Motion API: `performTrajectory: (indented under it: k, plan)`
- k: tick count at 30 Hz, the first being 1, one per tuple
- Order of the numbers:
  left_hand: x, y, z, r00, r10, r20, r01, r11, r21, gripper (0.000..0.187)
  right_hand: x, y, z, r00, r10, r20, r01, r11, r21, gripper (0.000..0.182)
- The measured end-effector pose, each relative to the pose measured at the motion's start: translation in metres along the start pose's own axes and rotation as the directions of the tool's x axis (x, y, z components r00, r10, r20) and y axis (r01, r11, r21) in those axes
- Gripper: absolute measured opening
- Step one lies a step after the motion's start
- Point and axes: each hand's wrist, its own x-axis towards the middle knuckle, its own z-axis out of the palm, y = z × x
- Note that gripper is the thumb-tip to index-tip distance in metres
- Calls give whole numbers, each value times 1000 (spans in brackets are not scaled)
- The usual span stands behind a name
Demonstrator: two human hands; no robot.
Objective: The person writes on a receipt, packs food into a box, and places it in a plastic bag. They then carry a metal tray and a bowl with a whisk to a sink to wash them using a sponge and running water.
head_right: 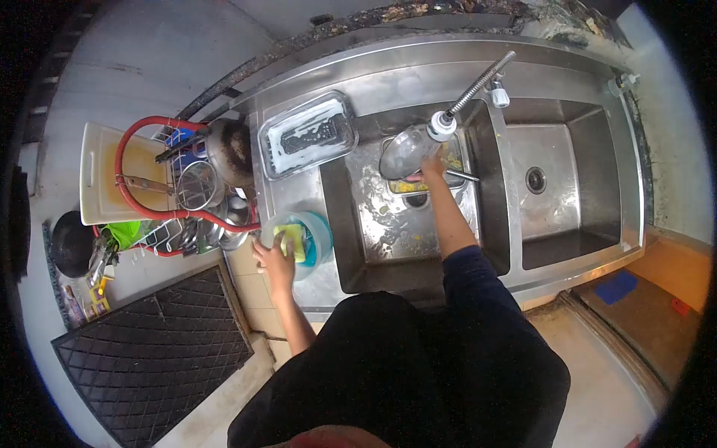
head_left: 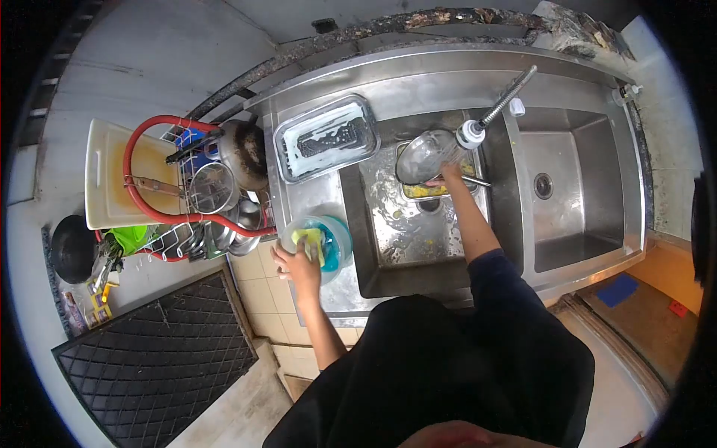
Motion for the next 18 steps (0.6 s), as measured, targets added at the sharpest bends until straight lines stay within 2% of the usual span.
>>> performTrajectory:
  k: [1,2,3,4,5,6,7,8,9,10,11,12,13,14,15,16,17,18]
  plan:
    - [-1,16,-9,997,31,-70,-26,997,77,30,-24,-10,2,1000,-6,11,4,986,167,75]
    - [-1,27,-5,986,121,-117,-129,990,-64,29,-37,-9,-1,1000,-14,20,7,945,326,78]
    - [-1,42,1,964,198,-176,-232,952,-200,27,-43,1,-3,1000,-21,18,14,946,325,78]
    - [0,64,4,942,316,-113,-332,827,-454,26,-45,15,-5,993,-120,-14,115,902,417,79]
    - [1,93,9,893,441,-85,-376,630,-680,25,-50,26,-12,975,-215,-56,214,840,499,81]
    - [-1,124,22,824,540,-172,-490,527,-694,25,-71,30,-14,959,-259,-119,283,819,499,81]
    - [-7,154,38,771,617,-157,-475,394,-787,25,-95,33,-14,937,-297,-184,350,795,495,81]
    - [-8,185,68,671,708,-218,-499,215,-840,25,-101,42,-21,934,-299,-195,357,795,490,81]
    - [-11,208,88,594,786,-173,-461,156,-874,31,-100,53,-29,880,-398,-260,473,789,391,79]
    - [-9,220,104,585,791,-179,-458,140,-878,31,-95,64,-37,809,-497,-314,579,766,280,78]
    - [-7,233,120,432,901,43,-393,231,-890,35,-82,77,-47,705,-620,-345,698,693,180,77]
    - [-3,248,143,240,938,252,-353,326,-877,39,-117,53,-45,650,-649,-394,703,712,-13,81]
    - [6,253,188,140,973,183,-484,229,-844,43,-154,28,-43,619,-683,-387,727,685,-48,82]
    - [18,258,188,129,977,169,-483,211,-850,43,-176,15,-45,590,-714,-376,746,660,-83,84]
    - [34,256,185,92,984,154,-767,169,-620,45,-177,15,-58,595,-726,-346,722,671,-169,86]
    - [46,262,184,55,987,150,-947,99,-304,49,-172,22,-67,586,-728,-357,723,668,-175,86]
    - [54,276,183,44,988,145,-947,87,-308,49,-165,34,-74,625,-714,-317,707,689,-157,85]
    - [62,289,182,119,987,107,-988,129,-91,52,-154,44,-79,664,-696,-272,689,712,-139,84]
